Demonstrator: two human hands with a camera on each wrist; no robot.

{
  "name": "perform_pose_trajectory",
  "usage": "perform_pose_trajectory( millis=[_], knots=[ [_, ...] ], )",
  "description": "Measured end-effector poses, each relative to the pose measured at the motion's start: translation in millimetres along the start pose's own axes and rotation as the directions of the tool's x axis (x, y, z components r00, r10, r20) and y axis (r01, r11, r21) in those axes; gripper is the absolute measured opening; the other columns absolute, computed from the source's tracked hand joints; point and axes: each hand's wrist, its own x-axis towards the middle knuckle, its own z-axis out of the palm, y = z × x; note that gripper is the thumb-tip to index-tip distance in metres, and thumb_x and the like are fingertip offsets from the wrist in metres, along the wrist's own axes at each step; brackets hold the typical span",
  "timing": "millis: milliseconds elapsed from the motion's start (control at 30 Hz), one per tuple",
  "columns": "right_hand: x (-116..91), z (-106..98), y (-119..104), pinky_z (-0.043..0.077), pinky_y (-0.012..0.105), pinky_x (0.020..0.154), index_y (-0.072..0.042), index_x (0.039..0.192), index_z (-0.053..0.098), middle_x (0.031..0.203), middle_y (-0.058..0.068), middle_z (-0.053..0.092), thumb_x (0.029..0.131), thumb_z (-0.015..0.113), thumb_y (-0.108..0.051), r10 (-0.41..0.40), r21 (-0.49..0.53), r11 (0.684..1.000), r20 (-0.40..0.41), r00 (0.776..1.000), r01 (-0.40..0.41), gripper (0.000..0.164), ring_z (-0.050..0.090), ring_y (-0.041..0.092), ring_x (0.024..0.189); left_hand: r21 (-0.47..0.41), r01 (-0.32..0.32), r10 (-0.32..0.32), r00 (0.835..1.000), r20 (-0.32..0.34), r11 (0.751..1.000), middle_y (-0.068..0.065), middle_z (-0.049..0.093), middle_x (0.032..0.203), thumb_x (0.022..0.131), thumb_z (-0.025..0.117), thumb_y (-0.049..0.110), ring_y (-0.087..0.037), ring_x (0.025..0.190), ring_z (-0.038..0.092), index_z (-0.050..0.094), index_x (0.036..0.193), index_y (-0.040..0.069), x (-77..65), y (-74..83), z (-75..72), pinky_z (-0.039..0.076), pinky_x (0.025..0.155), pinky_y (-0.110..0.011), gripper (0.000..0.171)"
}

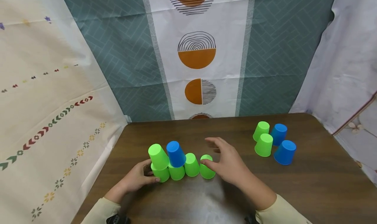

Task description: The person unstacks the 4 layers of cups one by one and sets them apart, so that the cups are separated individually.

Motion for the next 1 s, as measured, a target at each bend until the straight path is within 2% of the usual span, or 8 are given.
perform_pose_trajectory(
  millis=[200,467,700,1000],
  knots=[
    [21.9,31.2,-22.9,0.057,0.044,0.102,-0.013,0.144,0.059,0.137,0.000,0.064,0.084,0.092,-0.025,-0.068,0.018,0.998,0.056,0.996,0.067,0.070,0.065,0.025,0.123,0.003,0.000,0.000,1.000,0.002,1.000,-0.013,0.063,0.137,0.087,0.088,0.012,-0.037,0.129,0.062,0.055,0.143,0.002,1.6,1.4,-0.7,0.056,0.103,-0.041,0.066],
    [38.5,57.7,-36.9,0.055,0.048,0.105,-0.011,0.149,0.053,0.139,0.004,0.062,0.087,0.089,-0.031,-0.013,0.068,0.998,0.142,0.990,0.004,0.074,0.063,0.027,0.128,-0.003,0.002,-0.002,1.000,0.017,1.000,-0.013,0.063,0.137,0.087,0.088,0.011,-0.036,0.129,0.061,0.055,0.144,0.002,3.1,0.8,0.0,0.056,0.103,-0.038,0.067],
    [43.7,70.2,-38.8,0.055,0.057,0.103,-0.014,0.150,0.052,0.140,0.007,0.063,0.087,0.088,-0.035,0.053,0.051,0.997,0.174,0.983,-0.062,0.075,0.065,0.034,0.124,-0.009,0.006,-0.006,1.000,0.017,1.000,-0.014,0.063,0.138,0.087,0.088,0.011,-0.036,0.128,0.062,0.054,0.145,0.002,2.6,1.3,-0.9,0.057,0.102,-0.036,0.068],
    [47.0,78.1,-35.5,0.057,0.052,0.102,-0.012,0.145,0.057,0.135,0.006,0.067,0.090,0.087,-0.031,0.060,0.069,0.995,0.170,0.984,-0.072,0.066,0.067,0.028,0.120,-0.010,0.009,-0.009,1.000,0.013,1.000,-0.014,0.063,0.138,0.087,0.088,0.011,-0.037,0.129,0.061,0.054,0.145,0.002,1.1,0.7,-1.2,0.057,0.102,-0.038,0.067]
  ],
)
